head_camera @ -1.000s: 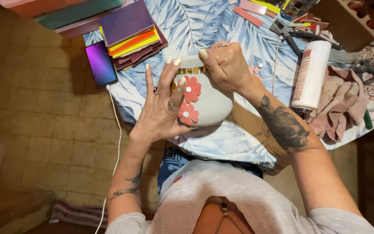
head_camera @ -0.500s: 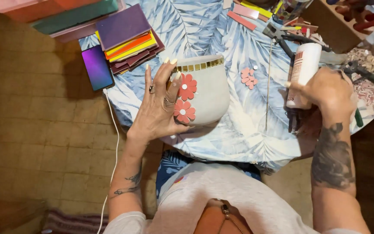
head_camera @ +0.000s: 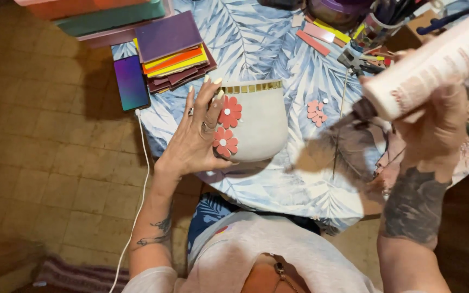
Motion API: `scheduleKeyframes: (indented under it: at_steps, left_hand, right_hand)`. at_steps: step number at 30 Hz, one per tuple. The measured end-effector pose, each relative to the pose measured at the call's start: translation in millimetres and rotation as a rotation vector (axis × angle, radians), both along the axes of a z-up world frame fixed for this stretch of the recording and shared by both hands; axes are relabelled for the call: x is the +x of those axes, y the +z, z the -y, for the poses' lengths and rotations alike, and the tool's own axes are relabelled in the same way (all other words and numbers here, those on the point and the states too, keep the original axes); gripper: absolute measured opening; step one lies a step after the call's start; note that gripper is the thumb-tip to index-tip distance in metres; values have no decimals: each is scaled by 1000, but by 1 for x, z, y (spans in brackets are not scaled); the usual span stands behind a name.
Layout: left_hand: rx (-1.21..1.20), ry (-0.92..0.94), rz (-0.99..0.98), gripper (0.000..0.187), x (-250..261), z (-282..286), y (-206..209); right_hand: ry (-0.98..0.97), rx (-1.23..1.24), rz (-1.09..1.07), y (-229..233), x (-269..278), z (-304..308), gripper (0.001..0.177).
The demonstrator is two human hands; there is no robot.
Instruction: A person is decorating a white ceramic vase by applying glue and attaching pink and orange flower-shaped tiles.
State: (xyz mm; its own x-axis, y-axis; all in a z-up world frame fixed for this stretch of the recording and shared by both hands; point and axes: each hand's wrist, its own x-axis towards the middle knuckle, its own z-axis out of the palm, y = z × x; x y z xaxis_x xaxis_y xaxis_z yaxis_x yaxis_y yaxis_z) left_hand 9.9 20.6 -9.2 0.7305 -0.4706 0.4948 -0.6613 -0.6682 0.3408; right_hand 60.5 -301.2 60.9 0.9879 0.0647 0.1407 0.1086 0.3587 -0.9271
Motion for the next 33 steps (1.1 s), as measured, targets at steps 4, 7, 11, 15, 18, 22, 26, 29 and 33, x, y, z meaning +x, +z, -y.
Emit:
scheduleKeyframes:
  at_steps: [4, 7, 11, 15, 18, 22, 26, 29, 33]
  left_hand:
    - [-40, -23, -18, 128, 1, -2, -6]
    - [-40, -31, -19, 128, 1, -3, -4]
    - [-18, -45, -38, 130, 2, -2, -4]
    - [3, -26, -25, 125, 2, -1, -2]
    - [6, -17, -32, 123, 1, -1, -2]
    - [6, -14, -25, 118, 1, -2, -3]
    - [-8, -16, -37, 126, 1, -3, -5]
    - [-10, -12, -43, 126, 1, -4, -7]
    - [17, -9, -34, 131, 0, -3, -6]
  right_hand:
    - [188, -69, 285, -13, 19, -22, 61]
    - [342, -139, 343, -8, 26, -32, 51]
    - [332, -220, 404, 2, 26, -37, 58]
    - [447, -385, 552, -2, 33, -27, 57]
    - [535, -319, 487, -8, 31, -27, 64]
    - [474, -244, 519, 5, 14, -44, 55]
    - [382, -283, 611, -10, 9, -42, 57]
    - [82, -569, 766, -24, 4, -37, 57]
    - [265, -419, 641, -26, 7, -44, 63]
